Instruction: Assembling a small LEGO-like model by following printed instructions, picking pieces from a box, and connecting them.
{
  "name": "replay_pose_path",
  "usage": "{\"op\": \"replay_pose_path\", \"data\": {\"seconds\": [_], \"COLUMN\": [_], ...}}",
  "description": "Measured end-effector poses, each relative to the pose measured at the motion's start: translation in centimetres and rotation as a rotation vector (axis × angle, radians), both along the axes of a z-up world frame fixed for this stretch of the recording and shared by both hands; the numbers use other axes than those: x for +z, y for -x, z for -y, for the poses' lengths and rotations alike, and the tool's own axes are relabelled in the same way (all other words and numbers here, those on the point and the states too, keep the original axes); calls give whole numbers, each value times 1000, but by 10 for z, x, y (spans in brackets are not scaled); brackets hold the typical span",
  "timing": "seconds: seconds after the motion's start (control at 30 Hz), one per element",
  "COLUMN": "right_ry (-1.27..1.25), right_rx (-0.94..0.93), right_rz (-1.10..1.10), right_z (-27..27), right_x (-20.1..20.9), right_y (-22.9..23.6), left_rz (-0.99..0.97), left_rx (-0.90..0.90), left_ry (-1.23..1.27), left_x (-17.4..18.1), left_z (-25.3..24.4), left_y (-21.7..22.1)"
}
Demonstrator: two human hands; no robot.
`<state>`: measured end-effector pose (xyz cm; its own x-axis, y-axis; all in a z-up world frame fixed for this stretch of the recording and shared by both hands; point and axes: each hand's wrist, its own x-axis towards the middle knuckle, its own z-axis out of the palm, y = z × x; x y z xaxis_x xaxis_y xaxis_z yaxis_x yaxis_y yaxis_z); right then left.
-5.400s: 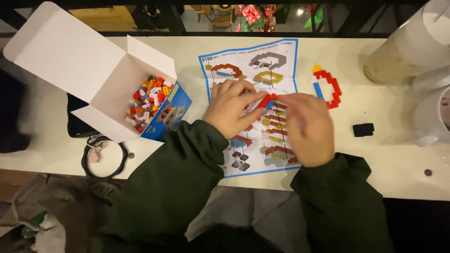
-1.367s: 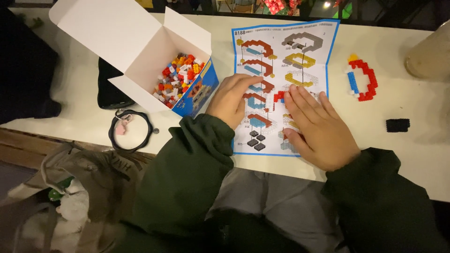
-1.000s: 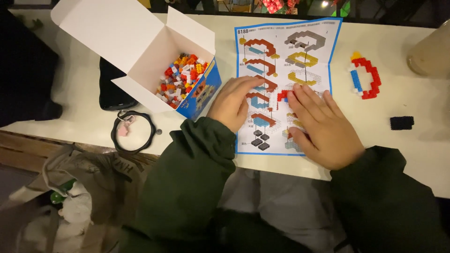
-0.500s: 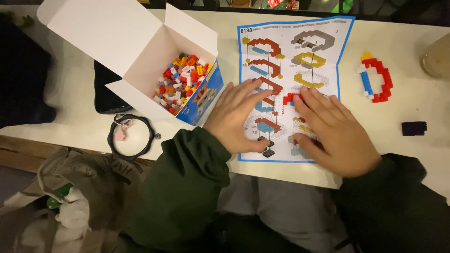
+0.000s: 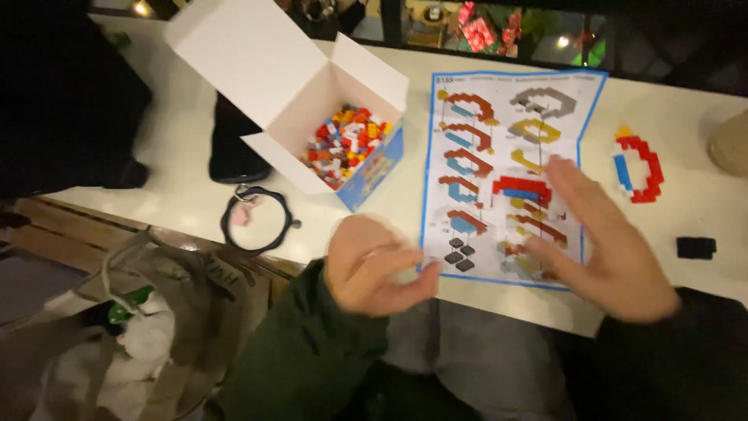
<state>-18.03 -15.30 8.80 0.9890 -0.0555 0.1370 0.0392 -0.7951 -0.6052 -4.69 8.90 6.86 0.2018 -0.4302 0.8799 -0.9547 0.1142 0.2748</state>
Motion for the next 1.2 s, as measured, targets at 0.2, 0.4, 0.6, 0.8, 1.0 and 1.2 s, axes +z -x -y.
{"op": "replay_pose_path", "data": {"seconds": [0.2, 0.4, 0.6, 0.8, 1.0, 1.2], "right_ry": [35, 94, 31, -153, -13, 190], "right_rx": [-202, -153, -376, -399, -512, -490], "right_rz": [98, 304, 71, 149, 509, 355], "right_z": [-18, 19, 27, 18, -40, -83], "right_x": [41, -18, 0, 54, 99, 111], "right_y": [3, 3, 43, 55, 91, 107], "left_rz": [-157, -653, -826, -613, -1249, -1900], "left_rx": [660, 280, 336, 120, -403, -1248], "left_ry": [225, -129, -82, -303, -84, 305], "left_x": [1, -3, -1, 25, 47, 60], "left_z": [-46, -29, -27, -8, 2, 53], "left_y": [-32, -64, -52, -15, 43, 107]}}
